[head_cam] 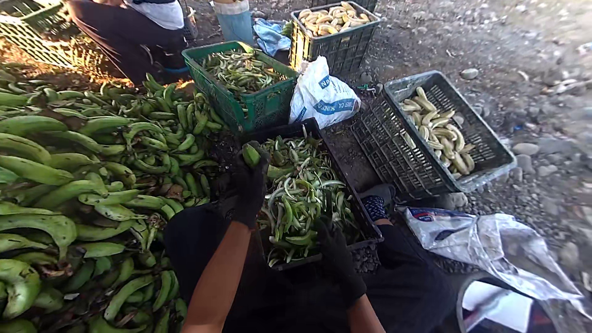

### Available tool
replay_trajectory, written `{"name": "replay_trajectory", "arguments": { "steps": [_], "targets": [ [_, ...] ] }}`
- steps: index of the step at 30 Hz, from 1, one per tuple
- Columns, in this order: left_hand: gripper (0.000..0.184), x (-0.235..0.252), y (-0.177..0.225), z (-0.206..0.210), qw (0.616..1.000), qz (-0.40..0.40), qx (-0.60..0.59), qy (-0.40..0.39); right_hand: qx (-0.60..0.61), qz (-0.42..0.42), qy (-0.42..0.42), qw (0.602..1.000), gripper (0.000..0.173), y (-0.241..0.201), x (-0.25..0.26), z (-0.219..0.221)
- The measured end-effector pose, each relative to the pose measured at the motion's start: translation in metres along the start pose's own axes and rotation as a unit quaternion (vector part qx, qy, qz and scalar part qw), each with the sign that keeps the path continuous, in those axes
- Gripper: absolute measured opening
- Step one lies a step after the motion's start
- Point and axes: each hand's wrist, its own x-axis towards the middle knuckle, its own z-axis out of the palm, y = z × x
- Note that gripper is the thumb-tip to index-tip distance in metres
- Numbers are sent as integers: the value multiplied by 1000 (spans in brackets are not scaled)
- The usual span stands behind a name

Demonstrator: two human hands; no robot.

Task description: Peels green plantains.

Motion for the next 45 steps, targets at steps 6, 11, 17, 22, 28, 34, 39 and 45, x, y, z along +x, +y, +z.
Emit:
{"name": "replay_trajectory", "arguments": {
  "steps": [6, 11, 17, 22, 28, 34, 39, 45],
  "targets": [
    [55, -11, -1, 11, 997, 70, 41, -16, 38, -63, -89, 993, 47, -16, 2, 46],
    [55, -16, -3, 15, 991, 128, 41, -28, 96, -339, -8, 936, 40, -109, -20, 38],
    [53, -21, -8, 17, 979, 199, -6, -52, -87, -215, 13, 973, 46, -62, 2, 55],
    [57, -7, 0, 18, 990, 127, -46, -26, -36, 40, -102, 993, 49, 37, 4, 76],
    [61, -3, 3, 5, 981, -4, -109, -158, 2, -174, -35, 984, 65, -4, 23, 34],
    [73, -16, 11, -3, 960, -122, -154, -197, -296, -333, -28, 895, 79, -44, 40, 1],
    [76, -16, 11, 1, 958, -152, -148, -191, -364, -332, 78, 867, 64, -49, 36, 10],
    [59, -23, -11, 24, 970, -152, -110, -157, -336, -144, 128, 922, 62, -77, 77, 20]
  ]
}}
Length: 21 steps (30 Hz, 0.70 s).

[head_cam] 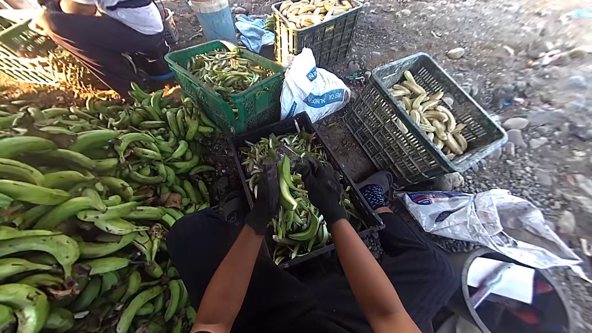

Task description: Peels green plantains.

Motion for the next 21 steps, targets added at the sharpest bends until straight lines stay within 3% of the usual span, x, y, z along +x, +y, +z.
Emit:
{"name": "replay_trajectory", "arguments": {
  "steps": [3, 10, 15, 17, 21],
  "targets": [
    [62, -1, 7, -3, 1000, -5, 21, -23, 17, -20, 27, 999, 57, -7, 13, -10],
    [66, 7, 12, -14, 990, 11, -113, -87, 131, -19, 44, 990, 52, 21, 11, -44],
    [63, 11, 14, -17, 997, 23, -70, -5, 6, -72, 25, 997, 62, 15, -7, -43],
    [64, 10, 11, -25, 997, 52, -38, -29, -34, -117, 2, 993, 61, 16, -25, -31],
    [71, 4, 9, -23, 998, 11, -46, -47, -31, -159, -30, 986, 68, 19, -40, -12]
  ]
}}
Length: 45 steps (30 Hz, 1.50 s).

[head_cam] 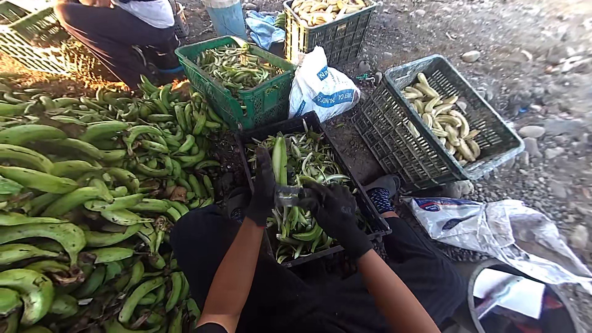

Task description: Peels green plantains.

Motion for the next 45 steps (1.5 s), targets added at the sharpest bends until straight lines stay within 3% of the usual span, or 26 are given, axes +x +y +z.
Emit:
{"name": "replay_trajectory", "arguments": {
  "steps": [3, 7, 10, 14, 17, 21, 24, 27, 29, 31, 33, 35, 38, 42, 45],
  "targets": [
    [65, -7, -2, 7, 998, -26, 52, 16, 9, 62, 29, 998, 62, 1, 20, 8],
    [64, -11, -3, 29, 996, -70, 59, 24, 75, 155, 61, 983, 56, 3, 44, -12],
    [72, 2, -4, 15, 1000, -26, -17, 0, 61, 87, 82, 991, 66, 1, 46, -19],
    [64, 14, -3, -6, 996, 90, -15, 3, 12, 22, 24, 999, 59, -6, 8, -8],
    [61, 7, 0, -1, 997, 70, 29, 20, 9, 33, 35, 999, 59, -6, 2, 1],
    [54, -6, -3, 22, 995, -46, 87, 32, 15, 126, 83, 988, 61, 2, 51, -9],
    [58, 1, -4, 12, 999, 12, 25, 21, 45, 117, 96, 987, 61, -5, 59, -19],
    [56, 4, -10, 1, 987, 127, 9, 94, 27, 72, 65, 995, 60, -13, 26, -10],
    [55, 6, -9, 2, 974, 149, 39, 164, 21, 47, 68, 996, 62, -14, 1, 7],
    [54, 3, -6, 3, 968, 139, 76, 196, 22, 20, 125, 992, 71, -15, -14, 22],
    [55, 1, -9, 0, 984, 123, 72, 110, 15, 38, 135, 990, 69, -13, -7, 24],
    [54, -3, -10, 1, 991, 69, 115, -1, 37, 85, 75, 993, 63, -9, 16, 11],
    [54, -6, -6, 11, 980, 36, 183, -66, 82, 122, 50, 988, 69, -3, 45, -10],
    [54, 6, -10, 12, 991, 95, 34, 86, 57, 113, 60, 990, 63, -7, 38, -2],
    [51, 12, -19, 9, 960, 111, -120, 226, 12, 15, 169, 985, 58, -11, 5, 34]
  ]
}}
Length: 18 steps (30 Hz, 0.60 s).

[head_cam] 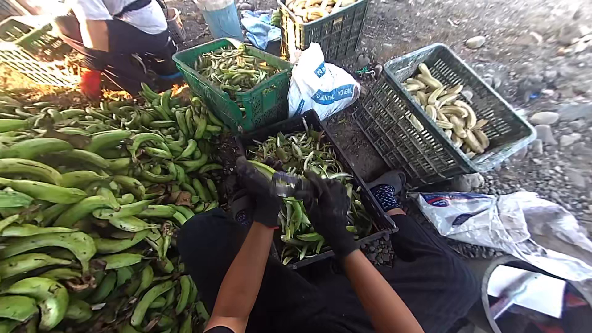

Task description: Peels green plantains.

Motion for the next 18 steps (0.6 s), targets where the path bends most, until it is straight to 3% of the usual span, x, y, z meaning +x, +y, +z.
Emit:
{"name": "replay_trajectory", "arguments": {
  "steps": [2, 5, 8, 11, 13, 15, 16, 18],
  "targets": [
    [54, 1, -2, -5, 998, -24, -40, 31, 4, -44, 71, 996, 61, 3, -14, 11],
    [54, -7, 6, 1, 999, -31, 36, 10, 17, -7, 27, 999, 66, 7, -10, 6],
    [51, -6, 15, 1, 977, 32, 198, -77, 13, 32, -19, 999, 66, 4, 2, -6],
    [47, -8, 14, 10, 953, -7, 256, -164, 6, 108, -107, 988, 63, -2, 22, -16],
    [50, -7, 18, 4, 913, 5, 314, -262, 55, 134, -151, 978, 66, 5, 35, -15],
    [56, -13, 21, 5, 879, 25, 355, -316, 116, 129, -132, 976, 66, 12, 41, -13],
    [60, -16, 22, 6, 872, 20, 361, -330, 138, 135, -131, 972, 65, 14, 43, -15],
    [59, -17, 19, 10, 897, -20, 323, -301, 140, 140, -120, 973, 65, 15, 47, -15]
  ]
}}
